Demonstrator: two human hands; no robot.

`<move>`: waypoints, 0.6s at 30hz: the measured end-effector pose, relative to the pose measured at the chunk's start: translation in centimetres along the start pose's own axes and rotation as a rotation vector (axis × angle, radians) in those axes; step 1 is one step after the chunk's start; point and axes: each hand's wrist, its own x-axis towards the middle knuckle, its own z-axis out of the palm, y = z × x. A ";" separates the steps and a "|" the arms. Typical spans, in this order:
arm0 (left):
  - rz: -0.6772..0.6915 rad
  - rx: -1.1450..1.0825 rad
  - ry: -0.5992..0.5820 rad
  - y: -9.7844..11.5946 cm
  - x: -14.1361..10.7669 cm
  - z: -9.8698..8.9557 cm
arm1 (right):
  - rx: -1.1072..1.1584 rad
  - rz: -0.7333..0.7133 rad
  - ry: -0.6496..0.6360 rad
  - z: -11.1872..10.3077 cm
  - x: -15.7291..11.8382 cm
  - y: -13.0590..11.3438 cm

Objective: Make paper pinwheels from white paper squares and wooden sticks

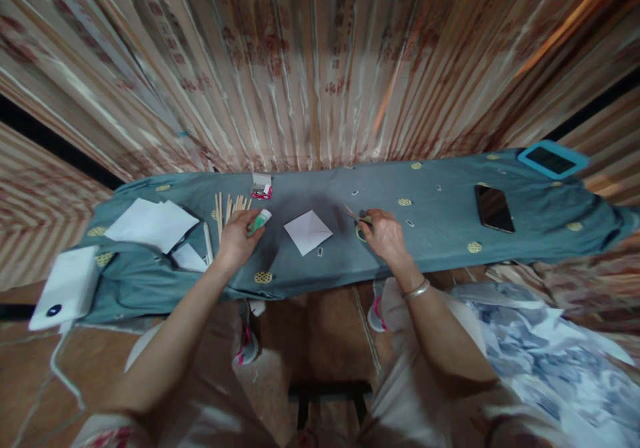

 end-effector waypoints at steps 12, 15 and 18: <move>-0.113 -0.012 0.031 -1.0 -2.9 -0.1 | 0.224 -0.092 0.032 0.8 -0.8 -0.8; -0.273 -0.474 0.045 1.9 -4.3 0.4 | 0.462 -0.118 0.006 0.7 -1.9 -2.3; -0.461 -0.947 -0.140 6.0 -6.3 1.2 | 0.892 -0.052 -0.198 0.7 -3.3 -4.1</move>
